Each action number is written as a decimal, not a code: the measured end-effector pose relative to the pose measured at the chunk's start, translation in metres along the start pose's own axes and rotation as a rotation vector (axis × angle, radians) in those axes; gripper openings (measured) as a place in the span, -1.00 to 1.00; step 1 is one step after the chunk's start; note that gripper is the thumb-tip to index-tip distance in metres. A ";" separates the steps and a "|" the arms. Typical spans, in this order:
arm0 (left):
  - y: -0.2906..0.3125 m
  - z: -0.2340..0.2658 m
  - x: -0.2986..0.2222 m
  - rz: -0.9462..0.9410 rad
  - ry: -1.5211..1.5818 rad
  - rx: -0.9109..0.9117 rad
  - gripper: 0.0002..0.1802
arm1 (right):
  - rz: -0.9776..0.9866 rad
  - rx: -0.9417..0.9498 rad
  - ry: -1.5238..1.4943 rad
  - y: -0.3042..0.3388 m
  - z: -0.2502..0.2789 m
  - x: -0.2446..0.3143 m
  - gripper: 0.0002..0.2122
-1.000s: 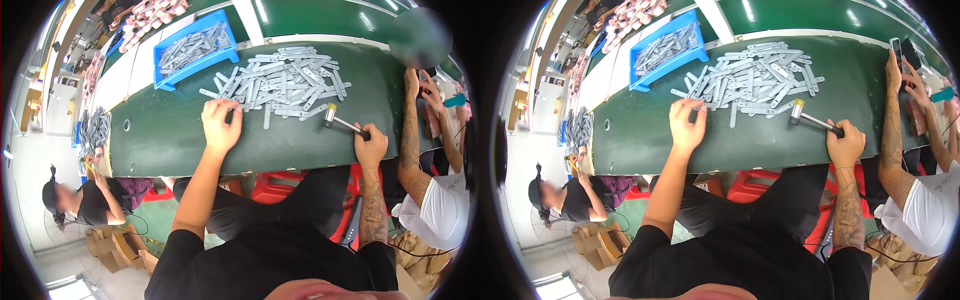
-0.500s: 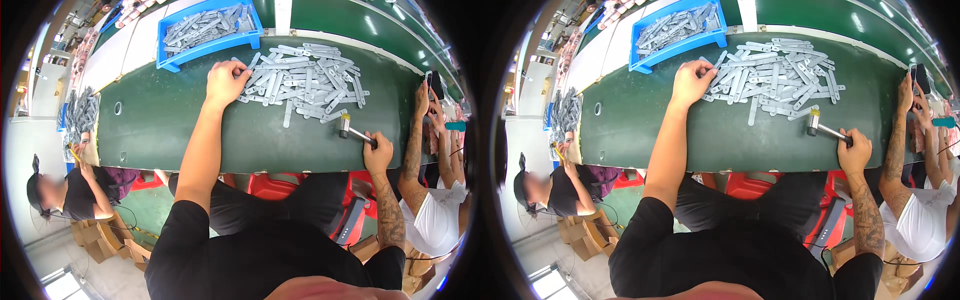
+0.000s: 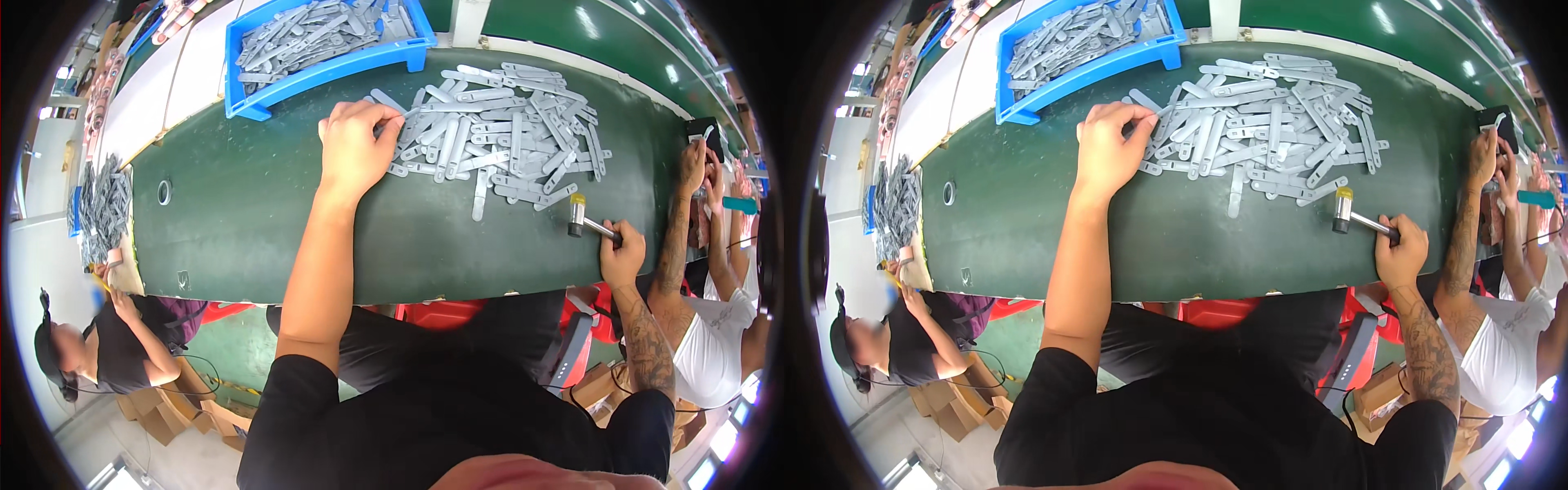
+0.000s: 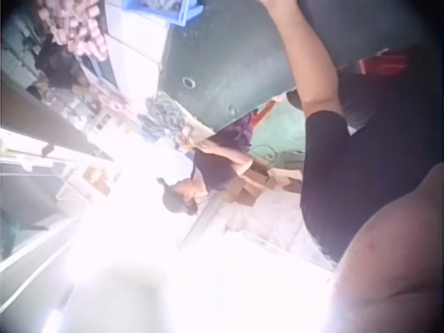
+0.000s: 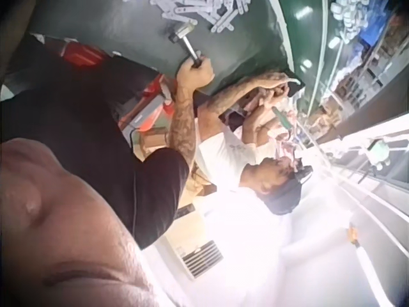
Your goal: Assembling handheld fans by tapping metal components into the handle using a small hammer.
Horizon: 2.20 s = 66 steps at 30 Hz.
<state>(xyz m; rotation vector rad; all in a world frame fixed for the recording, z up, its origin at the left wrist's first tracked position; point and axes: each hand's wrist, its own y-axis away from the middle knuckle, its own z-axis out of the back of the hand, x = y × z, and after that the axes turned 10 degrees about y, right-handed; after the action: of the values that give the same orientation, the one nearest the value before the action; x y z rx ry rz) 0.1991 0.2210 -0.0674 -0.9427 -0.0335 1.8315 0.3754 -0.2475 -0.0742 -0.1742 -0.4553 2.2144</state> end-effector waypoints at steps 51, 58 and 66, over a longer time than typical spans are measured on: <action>0.018 -0.029 -0.072 -0.355 0.185 0.354 -0.75 | -0.042 0.013 -0.108 -0.008 0.017 0.007 -0.94; 0.023 -0.035 -0.067 -0.244 0.218 0.347 -0.79 | -0.084 -0.022 -0.047 0.001 0.005 0.011 -0.83; 0.012 -0.024 -0.059 -0.258 0.250 0.260 -0.81 | -0.098 -0.064 -0.113 0.002 0.005 0.006 -0.78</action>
<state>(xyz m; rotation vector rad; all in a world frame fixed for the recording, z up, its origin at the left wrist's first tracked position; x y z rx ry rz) 0.2143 0.1589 -0.0546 -0.9291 0.2233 1.4322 0.3692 -0.2451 -0.0704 -0.0595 -0.5855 2.1218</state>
